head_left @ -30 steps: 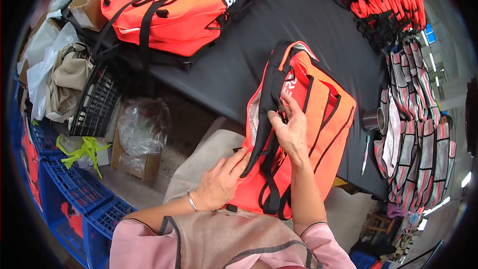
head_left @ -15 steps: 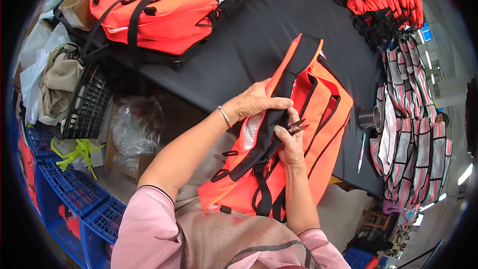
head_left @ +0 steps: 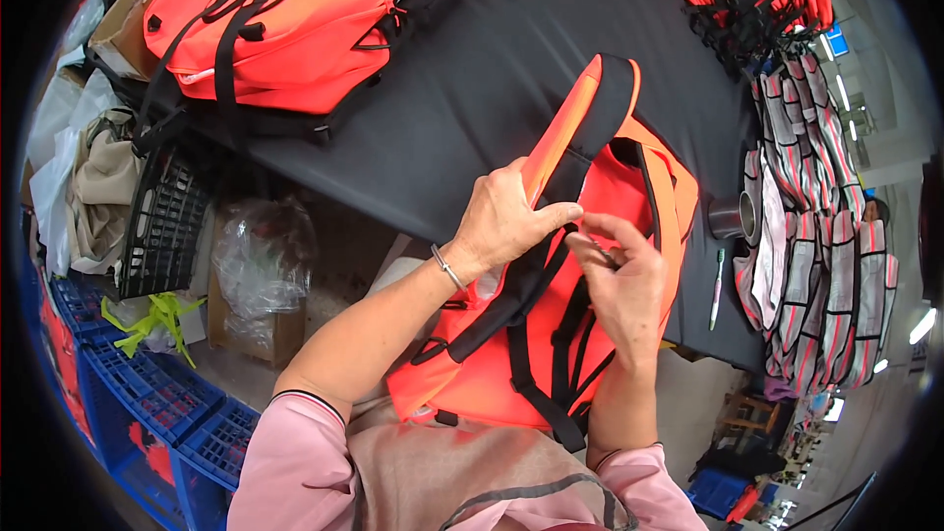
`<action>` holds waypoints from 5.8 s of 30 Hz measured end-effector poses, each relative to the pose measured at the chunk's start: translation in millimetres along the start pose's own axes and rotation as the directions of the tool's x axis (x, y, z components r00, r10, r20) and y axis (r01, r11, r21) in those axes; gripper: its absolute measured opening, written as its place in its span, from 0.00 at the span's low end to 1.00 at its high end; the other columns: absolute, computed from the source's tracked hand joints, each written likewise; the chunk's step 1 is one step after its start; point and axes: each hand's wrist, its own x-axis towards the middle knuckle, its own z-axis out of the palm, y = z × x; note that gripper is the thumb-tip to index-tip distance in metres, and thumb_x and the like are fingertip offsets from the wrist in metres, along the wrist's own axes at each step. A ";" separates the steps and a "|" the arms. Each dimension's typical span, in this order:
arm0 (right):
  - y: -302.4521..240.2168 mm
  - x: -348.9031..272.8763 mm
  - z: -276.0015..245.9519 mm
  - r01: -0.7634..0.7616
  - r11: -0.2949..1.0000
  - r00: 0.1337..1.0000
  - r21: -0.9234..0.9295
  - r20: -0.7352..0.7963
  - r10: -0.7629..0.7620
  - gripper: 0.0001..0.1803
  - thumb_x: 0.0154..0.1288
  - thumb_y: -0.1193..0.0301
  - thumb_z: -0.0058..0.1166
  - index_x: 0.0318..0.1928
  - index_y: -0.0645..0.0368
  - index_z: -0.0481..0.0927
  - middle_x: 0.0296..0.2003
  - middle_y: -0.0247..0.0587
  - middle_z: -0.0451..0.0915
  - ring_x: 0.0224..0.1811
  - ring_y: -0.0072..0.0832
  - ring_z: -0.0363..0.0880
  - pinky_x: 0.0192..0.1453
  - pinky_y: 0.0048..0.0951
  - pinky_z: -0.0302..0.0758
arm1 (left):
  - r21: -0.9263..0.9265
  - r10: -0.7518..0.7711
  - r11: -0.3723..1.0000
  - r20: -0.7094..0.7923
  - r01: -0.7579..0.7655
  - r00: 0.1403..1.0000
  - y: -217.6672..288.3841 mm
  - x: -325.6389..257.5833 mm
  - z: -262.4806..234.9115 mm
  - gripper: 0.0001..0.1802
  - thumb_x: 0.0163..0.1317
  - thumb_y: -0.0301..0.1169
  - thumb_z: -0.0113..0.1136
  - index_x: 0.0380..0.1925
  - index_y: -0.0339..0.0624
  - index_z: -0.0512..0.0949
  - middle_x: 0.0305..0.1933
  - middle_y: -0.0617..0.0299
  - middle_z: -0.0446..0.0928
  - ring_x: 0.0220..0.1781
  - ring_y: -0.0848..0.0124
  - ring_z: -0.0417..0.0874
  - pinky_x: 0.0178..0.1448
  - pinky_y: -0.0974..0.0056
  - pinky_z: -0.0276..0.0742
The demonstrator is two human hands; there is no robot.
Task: Inspecting and trimming loose threads on backpacks in a manufacturing setting.
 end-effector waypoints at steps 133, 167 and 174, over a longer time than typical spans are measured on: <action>33.0 115.6 24.6 0.485 0.809 0.801 -0.333 -0.203 -0.564 0.10 0.52 0.83 0.58 0.35 0.58 0.78 0.31 0.40 0.80 0.31 0.38 0.81 0.33 0.38 0.76 | 0.022 -0.070 0.997 -0.082 0.072 0.994 -14.1 -15.8 6.4 0.33 0.50 0.44 0.77 0.45 0.29 0.76 0.36 0.42 0.83 0.44 0.48 0.86 0.48 0.57 0.82; 25.7 84.4 17.4 0.541 0.639 0.775 -0.546 0.029 -0.631 0.14 0.52 0.62 0.72 0.32 0.54 0.81 0.26 0.30 0.81 0.29 0.28 0.78 0.32 0.29 0.74 | 0.006 -0.054 0.998 -0.106 0.055 0.993 -16.3 -17.6 2.8 0.34 0.49 0.44 0.78 0.47 0.30 0.76 0.38 0.43 0.83 0.44 0.49 0.86 0.48 0.57 0.82; 24.7 79.9 21.7 0.557 0.667 0.774 -0.495 0.019 -0.633 0.11 0.54 0.71 0.71 0.34 0.60 0.82 0.28 0.36 0.83 0.30 0.29 0.80 0.34 0.29 0.76 | 0.015 -0.087 0.996 -0.097 0.089 0.991 -12.5 -17.4 0.4 0.33 0.49 0.44 0.78 0.47 0.30 0.76 0.38 0.45 0.84 0.44 0.52 0.87 0.49 0.58 0.82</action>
